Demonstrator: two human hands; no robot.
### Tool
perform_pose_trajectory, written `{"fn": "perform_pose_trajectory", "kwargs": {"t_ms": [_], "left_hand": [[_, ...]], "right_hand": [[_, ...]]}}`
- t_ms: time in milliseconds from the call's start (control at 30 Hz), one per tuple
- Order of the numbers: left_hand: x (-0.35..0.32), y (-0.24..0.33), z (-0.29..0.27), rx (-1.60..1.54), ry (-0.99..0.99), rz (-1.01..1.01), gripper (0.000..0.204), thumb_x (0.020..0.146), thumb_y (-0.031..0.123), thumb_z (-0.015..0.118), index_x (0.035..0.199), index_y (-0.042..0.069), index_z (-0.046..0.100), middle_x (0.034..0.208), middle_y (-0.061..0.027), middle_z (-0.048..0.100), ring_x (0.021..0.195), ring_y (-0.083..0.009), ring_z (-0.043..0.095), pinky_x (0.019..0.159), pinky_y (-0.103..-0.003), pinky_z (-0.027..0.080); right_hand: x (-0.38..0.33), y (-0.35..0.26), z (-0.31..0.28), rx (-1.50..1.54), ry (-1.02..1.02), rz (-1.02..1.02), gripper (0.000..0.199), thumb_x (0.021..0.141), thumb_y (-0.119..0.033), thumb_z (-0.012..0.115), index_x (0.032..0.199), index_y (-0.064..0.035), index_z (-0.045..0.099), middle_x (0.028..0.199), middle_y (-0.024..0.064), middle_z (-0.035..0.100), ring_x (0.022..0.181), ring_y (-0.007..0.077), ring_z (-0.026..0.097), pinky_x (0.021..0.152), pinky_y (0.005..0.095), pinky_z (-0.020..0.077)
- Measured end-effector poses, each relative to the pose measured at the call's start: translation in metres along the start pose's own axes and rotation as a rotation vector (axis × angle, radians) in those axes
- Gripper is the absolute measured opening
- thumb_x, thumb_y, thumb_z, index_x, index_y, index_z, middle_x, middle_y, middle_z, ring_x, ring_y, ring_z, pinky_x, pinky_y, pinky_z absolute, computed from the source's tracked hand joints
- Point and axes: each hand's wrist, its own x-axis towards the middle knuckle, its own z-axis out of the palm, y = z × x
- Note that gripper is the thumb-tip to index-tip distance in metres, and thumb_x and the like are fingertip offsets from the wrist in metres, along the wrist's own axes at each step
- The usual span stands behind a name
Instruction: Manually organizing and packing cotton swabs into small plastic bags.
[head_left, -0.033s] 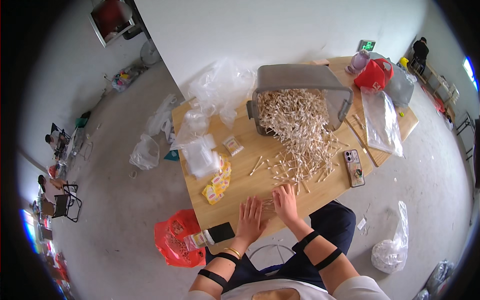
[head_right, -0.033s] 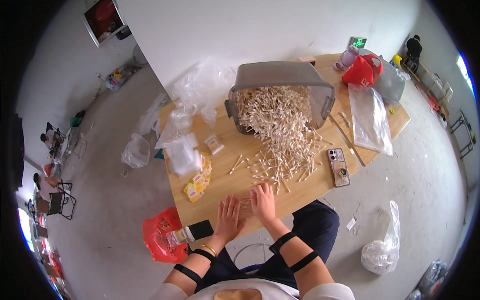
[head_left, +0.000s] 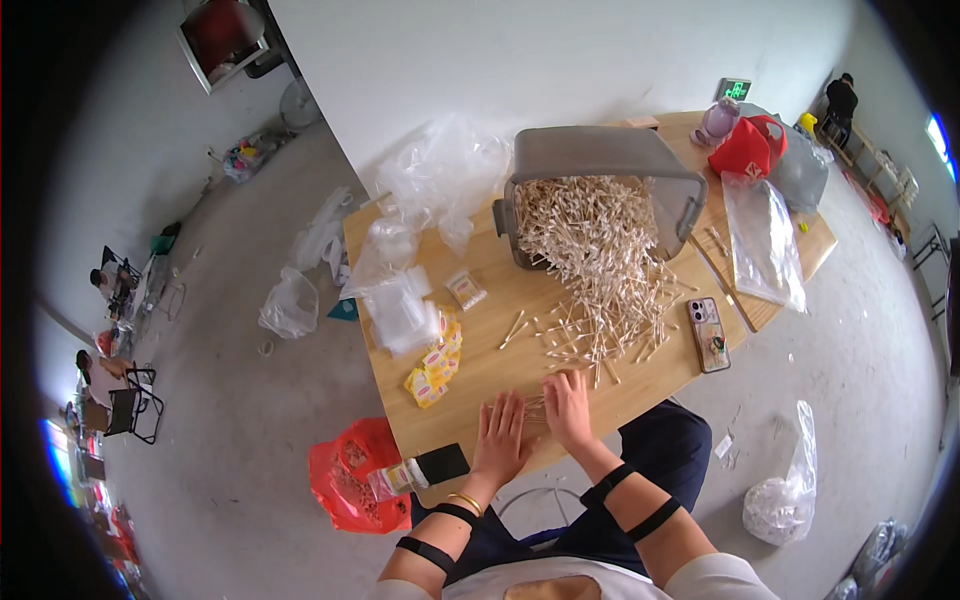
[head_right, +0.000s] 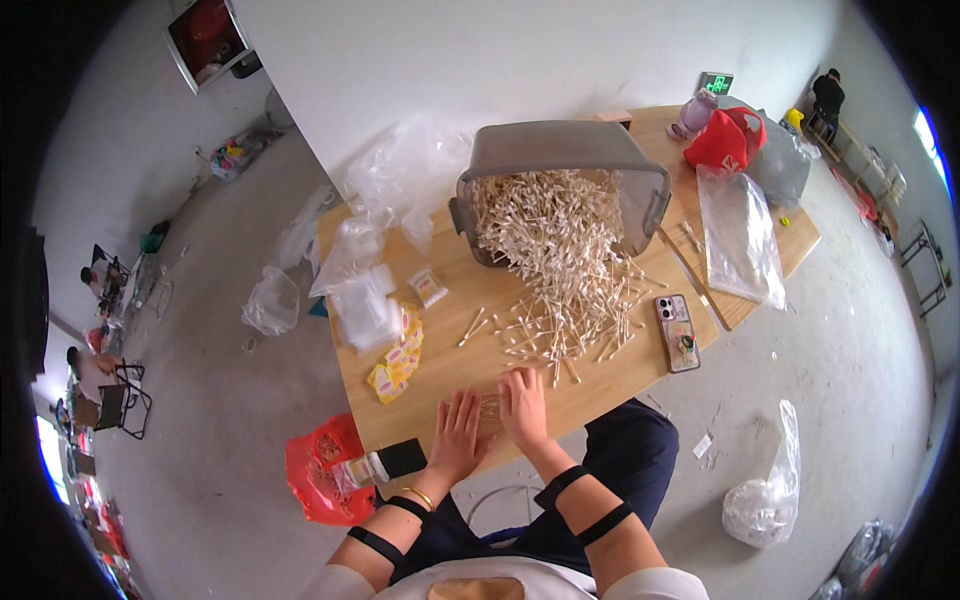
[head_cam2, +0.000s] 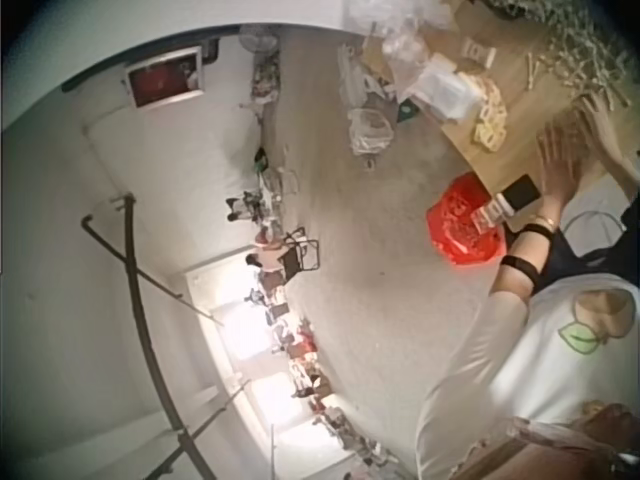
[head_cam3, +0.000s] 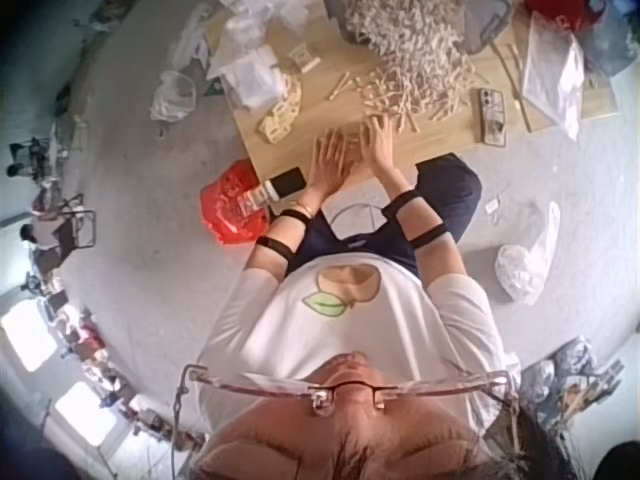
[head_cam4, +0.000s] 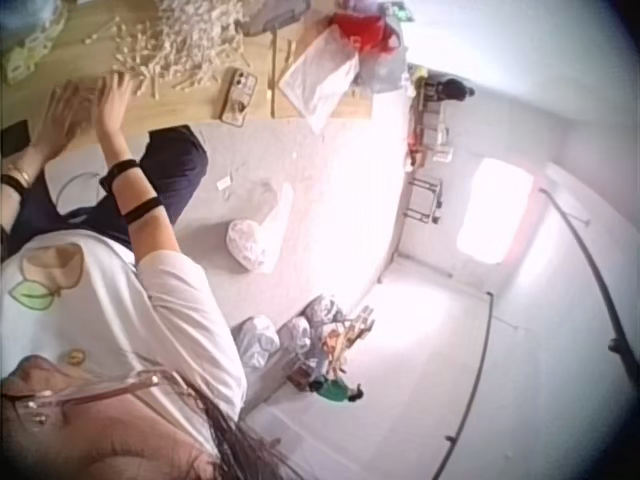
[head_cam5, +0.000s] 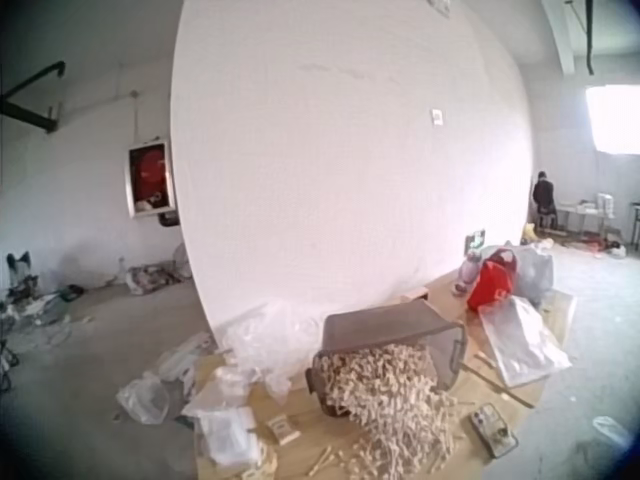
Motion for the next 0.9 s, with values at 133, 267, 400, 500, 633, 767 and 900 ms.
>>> {"fn": "perform_pose_trajectory", "kwargs": {"t_ms": [133, 267, 400, 500, 633, 767, 900], "left_hand": [[0.003, -0.002, 0.002, -0.017, -0.067, -0.028, 0.083, 0.093, 0.04, 0.061, 0.154, -0.005, 0.028, 0.161, -0.0246, 0.029, 0.152, -0.0404, 0.022, 0.122, -0.059, 0.018], [-0.004, -0.006, 0.007, -0.062, 0.05, -0.019, 0.083, 0.092, 0.04, 0.062, 0.154, -0.005, 0.029, 0.158, -0.023, 0.033, 0.151, -0.0385, 0.026, 0.123, -0.057, 0.02], [-0.002, 0.0, 0.003, -0.078, 0.051, -0.03, 0.085, 0.091, 0.04, 0.064, 0.154, -0.005, 0.028, 0.158, -0.0225, 0.032, 0.15, -0.0388, 0.027, 0.122, -0.056, 0.022], [0.004, 0.005, 0.001, -0.113, 0.076, -0.004, 0.087, 0.091, 0.04, 0.063, 0.155, -0.004, 0.026, 0.16, -0.0231, 0.029, 0.15, -0.0398, 0.027, 0.123, -0.056, 0.022], [-0.001, 0.003, 0.003, -0.103, 0.051, -0.043, 0.089, 0.09, 0.04, 0.063, 0.156, -0.005, 0.023, 0.161, -0.0246, 0.025, 0.151, -0.0421, 0.025, 0.123, -0.056, 0.02], [-0.001, 0.002, -0.002, -0.089, 0.068, -0.066, 0.093, 0.09, 0.041, 0.063, 0.156, -0.007, 0.019, 0.162, -0.0275, 0.021, 0.151, -0.0448, 0.02, 0.123, -0.058, 0.017], [-0.002, -0.002, 0.002, -0.021, 0.035, -0.061, 0.095, 0.09, 0.043, 0.062, 0.155, -0.01, 0.019, 0.162, -0.0289, 0.022, 0.152, -0.0447, 0.019, 0.123, -0.058, 0.016]], "right_hand": [[-0.01, -0.022, 0.024, 0.151, -0.03, -0.036, 0.019, 0.092, -0.004, 0.057, 0.11, -0.0019, 0.06, 0.115, 0.0219, 0.055, 0.109, 0.0423, 0.051, 0.097, 0.0485, 0.0434], [0.025, -0.02, 0.035, 0.063, -0.097, -0.03, 0.029, 0.085, 0.0, 0.058, 0.114, -0.0028, 0.06, 0.12, 0.0213, 0.055, 0.117, 0.0418, 0.049, 0.103, 0.0469, 0.0415], [0.093, 0.002, 0.036, -0.248, -0.046, -0.248, 0.036, 0.079, -0.002, 0.061, 0.115, -0.0065, 0.063, 0.118, 0.016, 0.057, 0.12, 0.0371, 0.049, 0.103, 0.0464, 0.0417], [0.123, 0.02, 0.038, -0.509, 0.006, -0.467, 0.03, 0.079, -0.009, 0.063, 0.11, -0.0085, 0.066, 0.114, 0.011, 0.057, 0.12, 0.0323, 0.05, 0.103, 0.0462, 0.0417], [0.113, 0.012, 0.046, -0.472, -0.273, -0.253, 0.016, 0.079, -0.016, 0.07, 0.094, -0.0106, 0.069, 0.112, 0.009, 0.057, 0.117, 0.0303, 0.05, 0.1, 0.0435, 0.042], [0.056, 0.002, 0.03, -0.374, -0.394, -0.271, 0.012, 0.076, -0.017, 0.075, 0.085, -0.0113, 0.068, 0.108, 0.0091, 0.057, 0.112, 0.0313, 0.05, 0.096, 0.0427, 0.0422], [0.047, 0.002, 0.01, -0.245, -0.304, -0.191, 0.016, 0.075, -0.016, 0.075, 0.09, -0.014, 0.068, 0.107, 0.0079, 0.057, 0.11, 0.0304, 0.051, 0.094, 0.0432, 0.0418]]}}
